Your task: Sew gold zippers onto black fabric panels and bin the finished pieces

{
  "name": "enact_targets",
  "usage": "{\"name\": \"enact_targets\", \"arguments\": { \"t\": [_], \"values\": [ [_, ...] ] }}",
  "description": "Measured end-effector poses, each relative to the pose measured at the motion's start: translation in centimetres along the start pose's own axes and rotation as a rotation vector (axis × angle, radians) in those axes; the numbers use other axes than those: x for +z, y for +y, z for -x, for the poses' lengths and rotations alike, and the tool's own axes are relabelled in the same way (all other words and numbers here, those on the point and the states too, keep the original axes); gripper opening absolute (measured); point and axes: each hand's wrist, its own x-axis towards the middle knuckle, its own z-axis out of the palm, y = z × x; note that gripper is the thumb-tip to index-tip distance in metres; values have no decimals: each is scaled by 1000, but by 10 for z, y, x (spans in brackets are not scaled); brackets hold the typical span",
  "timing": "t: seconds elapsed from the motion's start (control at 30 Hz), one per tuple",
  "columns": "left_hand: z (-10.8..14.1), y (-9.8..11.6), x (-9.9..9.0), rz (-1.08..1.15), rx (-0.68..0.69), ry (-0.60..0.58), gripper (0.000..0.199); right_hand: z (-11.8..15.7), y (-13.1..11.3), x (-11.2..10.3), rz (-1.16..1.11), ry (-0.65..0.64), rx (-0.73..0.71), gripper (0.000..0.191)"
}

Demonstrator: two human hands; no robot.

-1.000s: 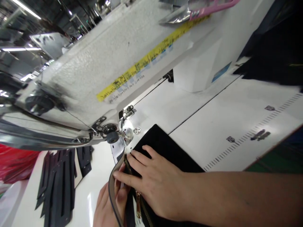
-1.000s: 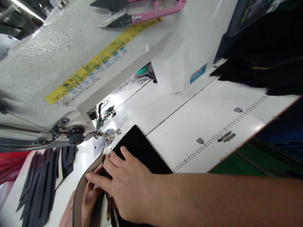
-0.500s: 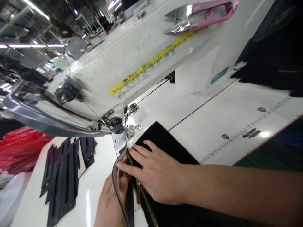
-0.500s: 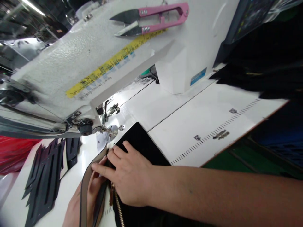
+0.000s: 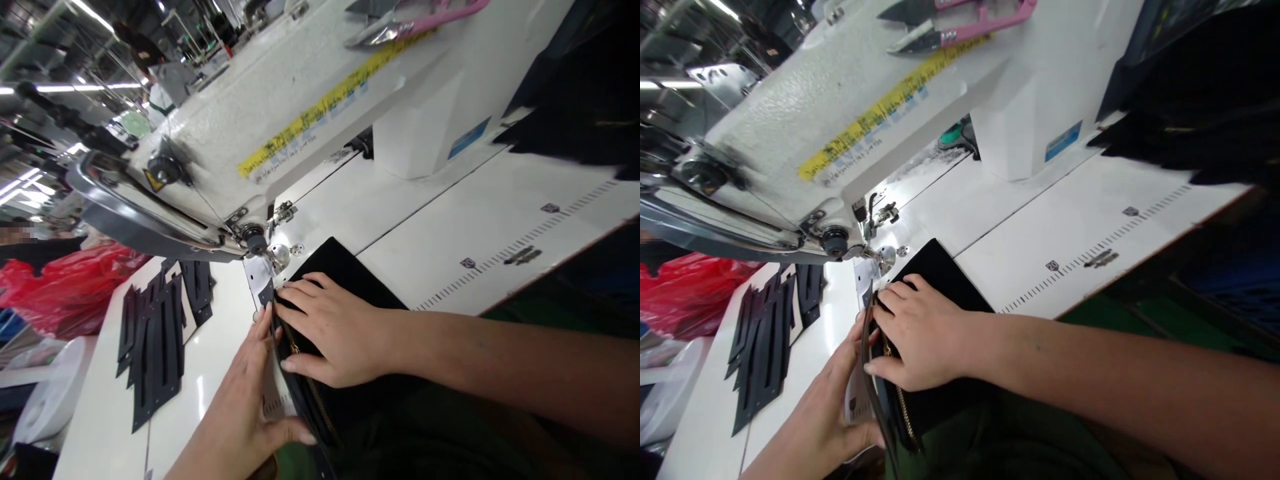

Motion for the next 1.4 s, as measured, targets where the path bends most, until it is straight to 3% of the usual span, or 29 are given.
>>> {"name": "enact_targets", "arguments": {
  "t": [0.13, 0.27, 0.87, 1.13, 1.27, 1.4],
  "values": [
    [-3, 2, 6, -91, 30, 19, 100, 1, 2, 2, 32, -3, -27, 74],
    [-5, 6, 4, -201, 60, 4, 101, 0, 3, 5, 94, 2, -39, 82],
    [-8, 13, 1, -300, 26, -59, 96, -1, 2, 4, 155, -35, -44, 88],
    [-5, 8, 0, -185, 47, -34, 113, 6, -1, 2, 112, -110, -21, 60],
    [2, 2, -3, -100, 27, -66, 121, 6, -3, 6, 59, -131, -19, 71],
    [6, 4, -9, -61, -22, -88, 103, 4, -3, 8, 66, -145, -25, 77]
  ]
}}
